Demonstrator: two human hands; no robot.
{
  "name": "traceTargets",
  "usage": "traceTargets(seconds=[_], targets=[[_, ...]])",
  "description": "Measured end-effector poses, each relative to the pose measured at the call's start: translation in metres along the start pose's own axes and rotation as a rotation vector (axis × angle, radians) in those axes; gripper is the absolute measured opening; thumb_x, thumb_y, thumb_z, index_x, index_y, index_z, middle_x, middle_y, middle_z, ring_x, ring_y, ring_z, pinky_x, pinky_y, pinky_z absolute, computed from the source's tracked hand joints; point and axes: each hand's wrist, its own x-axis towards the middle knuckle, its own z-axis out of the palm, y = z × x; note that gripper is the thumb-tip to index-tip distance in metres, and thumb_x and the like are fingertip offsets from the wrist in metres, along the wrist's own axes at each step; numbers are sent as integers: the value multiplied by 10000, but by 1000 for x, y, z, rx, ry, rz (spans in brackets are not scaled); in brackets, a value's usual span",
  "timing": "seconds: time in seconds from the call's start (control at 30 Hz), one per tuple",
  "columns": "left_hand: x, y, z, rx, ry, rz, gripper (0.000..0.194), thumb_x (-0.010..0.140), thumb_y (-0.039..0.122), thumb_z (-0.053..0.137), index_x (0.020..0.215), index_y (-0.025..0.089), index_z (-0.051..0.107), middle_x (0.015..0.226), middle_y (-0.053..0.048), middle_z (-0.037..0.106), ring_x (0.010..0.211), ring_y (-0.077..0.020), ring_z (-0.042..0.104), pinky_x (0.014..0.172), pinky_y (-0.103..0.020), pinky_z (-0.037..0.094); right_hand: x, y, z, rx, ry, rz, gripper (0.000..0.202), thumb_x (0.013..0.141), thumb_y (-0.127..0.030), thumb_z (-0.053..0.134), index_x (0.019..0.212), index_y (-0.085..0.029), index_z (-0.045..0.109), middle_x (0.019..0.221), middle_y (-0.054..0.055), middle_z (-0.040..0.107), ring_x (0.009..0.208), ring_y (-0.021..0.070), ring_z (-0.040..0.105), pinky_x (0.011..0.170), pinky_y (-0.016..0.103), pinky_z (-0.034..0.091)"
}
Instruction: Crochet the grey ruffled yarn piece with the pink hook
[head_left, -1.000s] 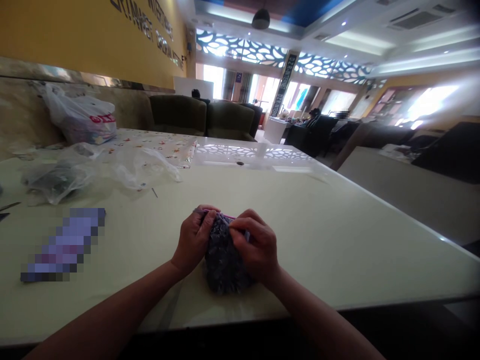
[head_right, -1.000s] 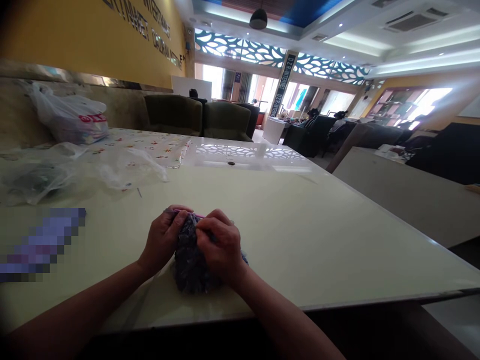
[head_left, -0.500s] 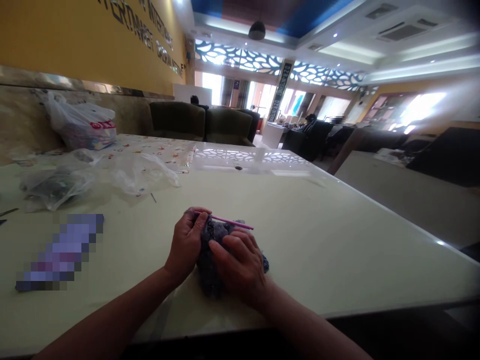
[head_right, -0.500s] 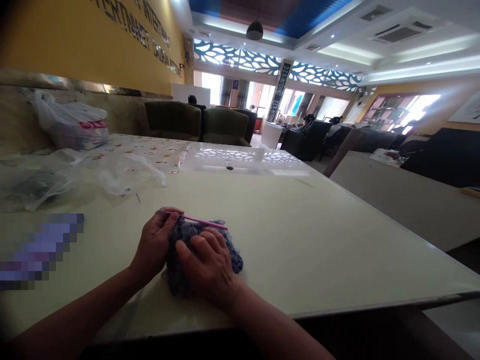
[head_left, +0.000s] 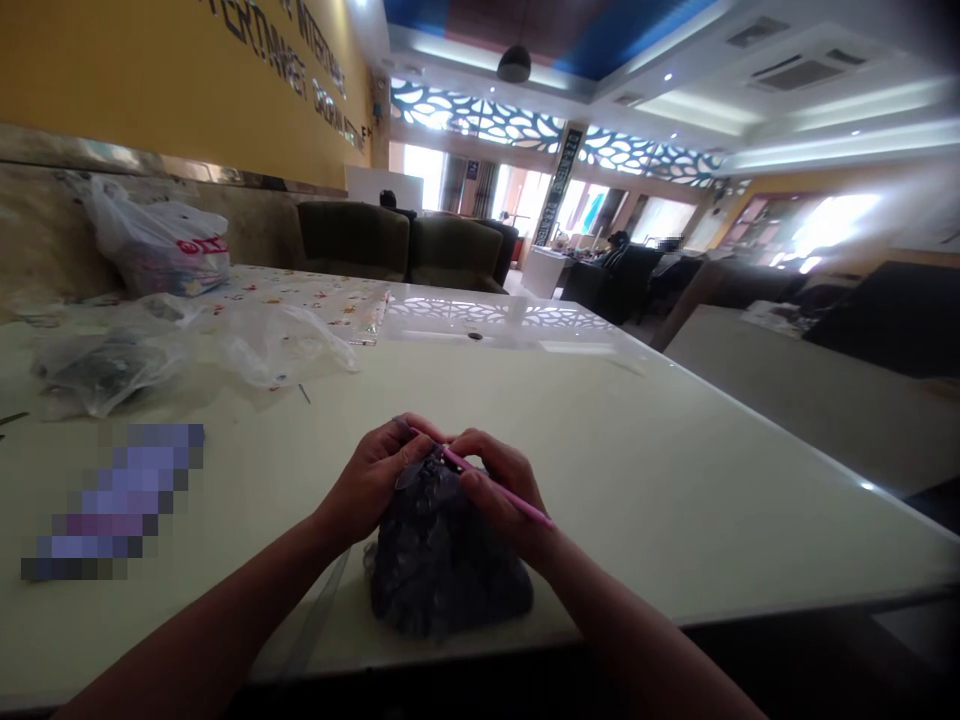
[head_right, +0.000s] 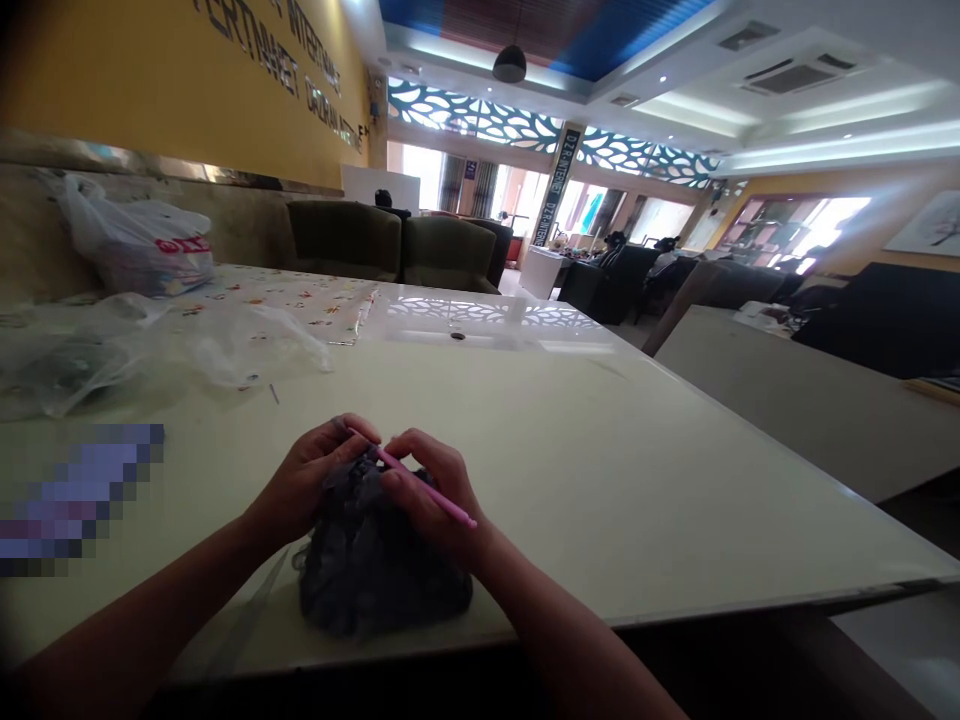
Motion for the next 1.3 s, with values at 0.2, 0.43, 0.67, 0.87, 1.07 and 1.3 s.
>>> traceTargets(seconds=[0.2,0.43,0.67,0.87,1.07,1.3], targets=[[1,5,-6,-72,-69,-70,654,796,246,756,1398,325,515,925,5,666,838,-133,626,789,-250,473,15,1,-6,-415,56,-309,167,952,-260,551,814,-174,588,658,-18,559,554,94,495,543,226,396],[3,7,-9,-165,-82,-183,902,742,171,782,1511,336,342,890,1,679,832,-144,640,808,-272,463,19,8,-12,-502,-24,-477,111,954,-251,571,992,-159,621,858,66,666,783,159,645,698,272,538],[3,10,-17,-106,-232,-305,1034,717,127,776,1544,380,209,805,24,651,717,-121,606,694,-243,453,14,6,-11,-335,-100,-406,113,957,-252,561,975,-179,646,845,48,682,786,157,658,698,278,547],[4,0,-4,-35,89,-162,836,721,153,766,1471,303,428,845,23,645,760,-106,594,741,-233,446,13,9,2,-825,44,-411,160,942,-171,540,798,-179,608,684,20,590,632,154,551,604,293,442],[0,3,5,-346,-101,-358,699,685,133,787,1338,294,598,846,1,675,723,-114,623,714,-230,482,-1,5,3,-667,172,-506,40,935,-187,557,908,-184,586,705,27,588,616,152,536,584,293,427],[-2,14,-6,-377,-165,-313,857,693,89,736,1434,415,455,789,19,642,672,-115,607,624,-217,479,1,-3,-6,-190,122,-221,158,948,-254,552,833,-192,641,732,10,623,611,122,589,542,240,456]])
